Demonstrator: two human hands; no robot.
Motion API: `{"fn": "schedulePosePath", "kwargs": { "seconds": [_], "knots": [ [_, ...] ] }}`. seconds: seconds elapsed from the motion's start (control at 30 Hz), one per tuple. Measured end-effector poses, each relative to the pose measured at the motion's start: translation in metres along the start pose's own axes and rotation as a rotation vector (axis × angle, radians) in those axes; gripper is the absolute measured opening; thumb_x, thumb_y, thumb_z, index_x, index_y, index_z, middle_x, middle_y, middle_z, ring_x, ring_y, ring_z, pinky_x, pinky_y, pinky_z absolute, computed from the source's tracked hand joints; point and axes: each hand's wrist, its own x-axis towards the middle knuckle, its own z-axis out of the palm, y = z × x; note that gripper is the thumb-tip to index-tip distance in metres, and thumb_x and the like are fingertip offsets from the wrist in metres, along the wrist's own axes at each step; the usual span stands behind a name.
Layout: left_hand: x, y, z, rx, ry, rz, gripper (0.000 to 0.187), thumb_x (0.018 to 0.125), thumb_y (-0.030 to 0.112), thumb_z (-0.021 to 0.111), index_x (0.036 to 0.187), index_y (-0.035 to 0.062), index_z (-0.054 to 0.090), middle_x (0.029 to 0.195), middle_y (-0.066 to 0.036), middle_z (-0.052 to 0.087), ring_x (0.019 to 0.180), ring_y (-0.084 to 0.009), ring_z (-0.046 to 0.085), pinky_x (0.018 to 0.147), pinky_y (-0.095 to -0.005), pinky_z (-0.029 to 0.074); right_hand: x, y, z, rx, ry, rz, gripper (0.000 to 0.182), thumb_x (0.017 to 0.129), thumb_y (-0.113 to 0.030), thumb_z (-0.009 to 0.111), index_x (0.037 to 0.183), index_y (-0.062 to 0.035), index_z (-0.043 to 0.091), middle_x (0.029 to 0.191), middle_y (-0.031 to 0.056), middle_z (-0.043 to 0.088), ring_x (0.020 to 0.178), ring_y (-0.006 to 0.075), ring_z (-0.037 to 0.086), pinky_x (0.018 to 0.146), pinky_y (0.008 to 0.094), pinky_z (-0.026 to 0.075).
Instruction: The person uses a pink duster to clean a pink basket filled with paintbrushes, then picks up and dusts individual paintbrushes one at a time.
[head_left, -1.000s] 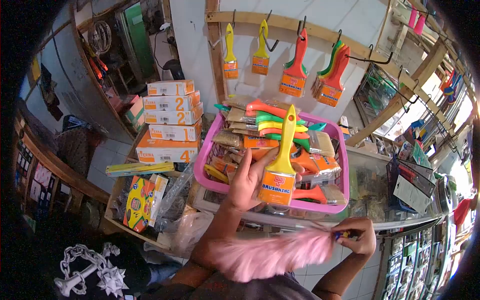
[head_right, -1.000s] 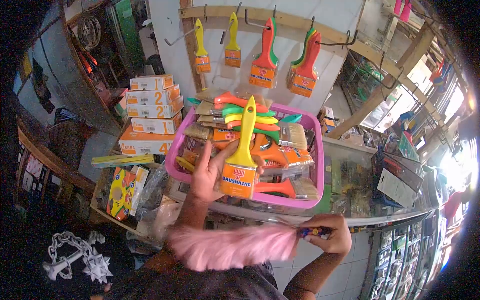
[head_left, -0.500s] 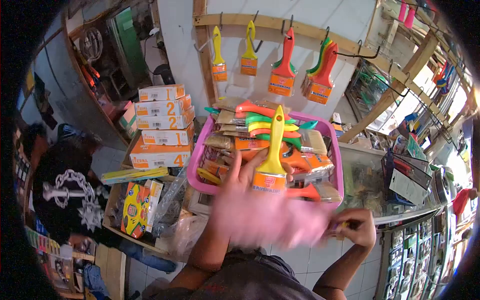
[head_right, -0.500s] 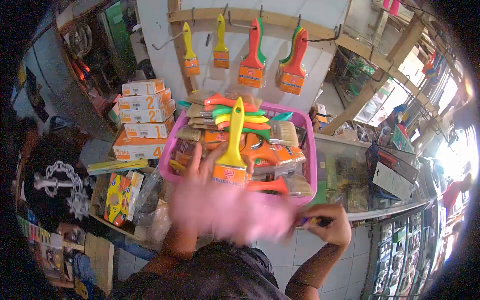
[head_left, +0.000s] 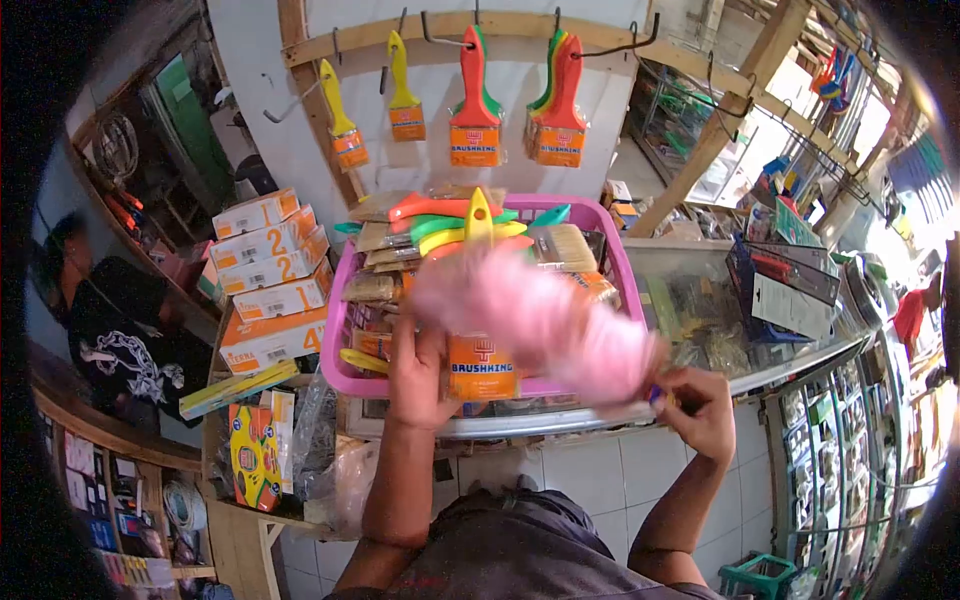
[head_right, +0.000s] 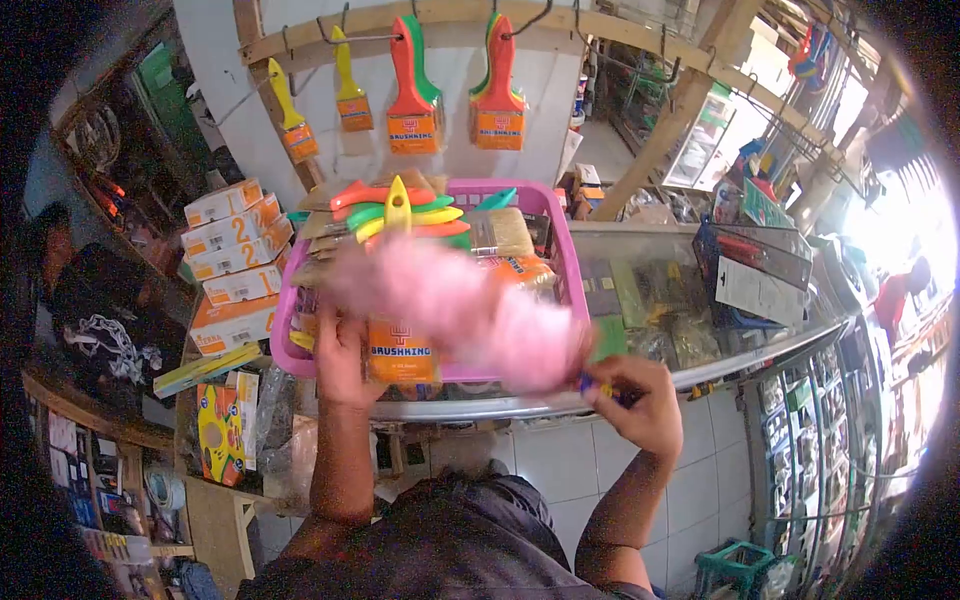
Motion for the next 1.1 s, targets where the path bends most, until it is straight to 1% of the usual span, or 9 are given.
{"fn": "schedulePosePath", "kwargs": {
  "seconds": [0.1,0.2,0.37,0.5,0.67,0.73,0.83,1.03,1.1],
  "knots": [
    [-0.003,0.009,0.017,-0.479,-0.262,-0.081,0.083,0.101,0.067,0.016,0.153,0.0051,0.035,0.140,-0.021,0.053,0.128,-0.0329,0.053,0.102,-0.0486,0.049,-0.003,0.001,-0.015,-0.030,-0.321,-0.287,0.026,0.082,-0.008,0.081,0.099,0.0036,0.066,0.082,0.0018,0.067,0.071,0.0085,0.061,0.064,0.0228,0.048],
    [-0.003,-0.007,0.035,-0.825,-0.189,-0.110,0.085,0.101,0.068,0.016,0.154,0.0056,0.034,0.137,-0.020,0.053,0.125,-0.0331,0.054,0.103,-0.0500,0.047,-0.027,0.003,0.001,0.222,0.164,0.050,0.024,0.084,-0.006,0.078,0.102,0.0027,0.065,0.083,0.0049,0.067,0.071,0.0101,0.061,0.061,0.0224,0.047],
    [0.003,-0.029,0.060,-0.624,-0.326,-0.083,0.087,0.098,0.071,0.024,0.157,0.0062,0.027,0.141,-0.018,0.049,0.124,-0.0354,0.054,0.107,-0.0525,0.043,-0.043,0.007,-0.010,0.028,-0.051,-0.242,0.017,0.080,-0.003,0.079,0.092,0.0034,0.069,0.076,0.0069,0.068,0.065,0.0089,0.059,0.056,0.0242,0.046],
    [0.001,-0.042,0.070,-0.525,-0.131,-0.222,0.087,0.096,0.074,0.025,0.159,0.0148,0.021,0.157,-0.017,0.034,0.142,-0.0384,0.038,0.113,-0.0613,0.035,-0.066,0.001,-0.005,0.232,0.341,0.123,0.024,0.076,-0.010,0.084,0.090,0.0047,0.071,0.079,0.0111,0.071,0.069,0.0145,0.066,0.060,0.0278,0.050],
    [0.020,-0.086,0.057,-0.864,-0.562,-0.400,0.084,0.098,0.071,0.025,0.158,0.0119,0.022,0.156,-0.017,0.037,0.145,-0.0366,0.034,0.117,-0.0552,0.030,-0.090,0.004,-0.030,0.097,0.123,-0.020,0.025,0.078,-0.010,0.084,0.094,0.0041,0.070,0.083,0.0122,0.070,0.069,0.0155,0.065,0.061,0.0271,0.050],
    [0.023,-0.083,0.068,-0.780,-0.671,-0.246,0.081,0.101,0.068,0.023,0.159,0.0109,0.022,0.155,-0.017,0.037,0.145,-0.0354,0.034,0.116,-0.0550,0.031,-0.098,-0.001,-0.026,0.209,0.426,0.189,0.028,0.075,-0.013,0.086,0.092,0.0046,0.072,0.086,0.0151,0.072,0.073,0.0202,0.070,0.065,0.0292,0.053],
    [0.015,-0.070,0.086,-0.461,-0.698,0.018,0.081,0.101,0.067,0.024,0.159,0.0110,0.021,0.155,-0.018,0.036,0.143,-0.0366,0.037,0.113,-0.0601,0.034,-0.103,-0.004,-0.044,0.032,0.039,0.005,0.029,0.078,-0.013,0.085,0.094,0.0072,0.070,0.083,0.0119,0.071,0.071,0.0166,0.067,0.062,0.0279,0.052],
    [-0.001,-0.067,0.085,-0.722,-0.070,-0.368,0.080,0.100,0.070,0.020,0.157,0.0150,0.029,0.155,-0.022,0.037,0.141,-0.0429,0.039,0.113,-0.0615,0.033,-0.112,0.001,-0.042,0.018,0.221,0.189,0.032,0.077,-0.017,0.085,0.094,0.0074,0.073,0.084,0.0158,0.072,0.073,0.0217,0.070,0.065,0.0304,0.053],
    [0.011,-0.064,0.083,-0.685,-0.494,-0.217,0.079,0.101,0.067,0.017,0.159,0.0140,0.023,0.157,-0.012,0.036,0.143,-0.0345,0.038,0.115,-0.0606,0.031,-0.101,-0.003,-0.048,0.028,-0.007,-0.038,0.031,0.079,-0.017,0.084,0.093,0.0075,0.071,0.082,0.0141,0.071,0.071,0.0195,0.068,0.062,0.0292,0.052]
  ]
}}
